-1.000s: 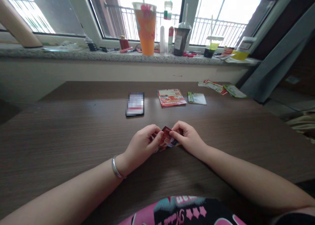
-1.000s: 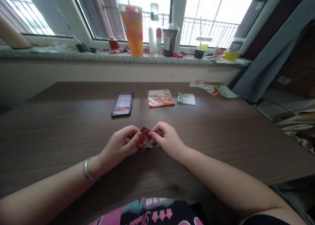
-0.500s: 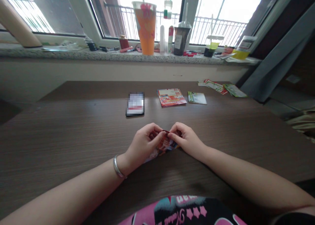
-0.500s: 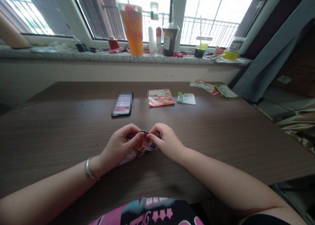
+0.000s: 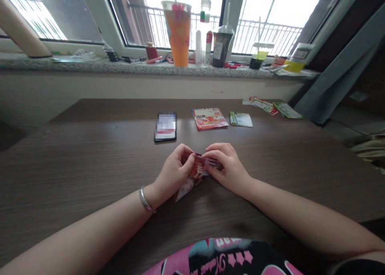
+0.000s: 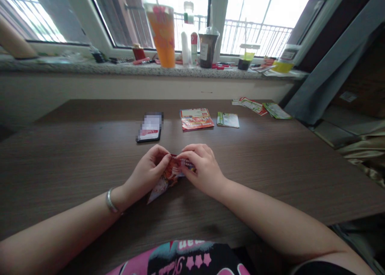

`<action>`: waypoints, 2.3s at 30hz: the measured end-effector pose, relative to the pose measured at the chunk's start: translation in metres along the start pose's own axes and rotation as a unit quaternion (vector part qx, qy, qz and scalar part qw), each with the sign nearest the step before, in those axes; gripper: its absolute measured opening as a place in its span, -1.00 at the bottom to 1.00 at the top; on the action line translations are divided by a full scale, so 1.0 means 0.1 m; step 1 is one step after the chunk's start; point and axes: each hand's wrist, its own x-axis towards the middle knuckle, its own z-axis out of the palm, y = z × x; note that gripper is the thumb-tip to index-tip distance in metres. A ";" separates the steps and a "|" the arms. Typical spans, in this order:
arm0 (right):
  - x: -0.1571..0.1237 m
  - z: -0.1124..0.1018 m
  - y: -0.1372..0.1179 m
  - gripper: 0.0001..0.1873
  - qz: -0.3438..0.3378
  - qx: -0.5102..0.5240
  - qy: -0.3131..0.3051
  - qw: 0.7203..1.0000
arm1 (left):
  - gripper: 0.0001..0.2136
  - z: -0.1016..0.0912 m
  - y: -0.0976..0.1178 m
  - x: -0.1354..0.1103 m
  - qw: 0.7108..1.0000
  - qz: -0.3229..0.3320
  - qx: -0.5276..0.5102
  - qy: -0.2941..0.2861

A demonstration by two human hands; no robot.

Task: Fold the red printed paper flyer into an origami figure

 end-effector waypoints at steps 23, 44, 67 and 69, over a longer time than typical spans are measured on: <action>0.00 -0.04 0.14 -0.71 0.016 -0.017 -0.064 0.998 | -0.84 -0.07 -0.09 0.12 1.000 -0.011 0.019 -0.014; 0.07 0.01 0.27 -0.94 0.122 -0.009 -0.100 0.988 | -0.78 0.00 -0.12 0.03 0.997 -0.009 -0.020 -0.077; 0.02 0.02 0.29 -0.89 -0.059 -0.001 -0.026 0.998 | -0.87 -0.12 -0.16 0.18 0.979 0.000 0.197 -0.053; -0.01 -0.01 0.24 -0.87 -0.101 -0.009 -0.037 0.994 | -0.86 -0.14 -0.17 0.20 0.981 -0.014 0.190 -0.043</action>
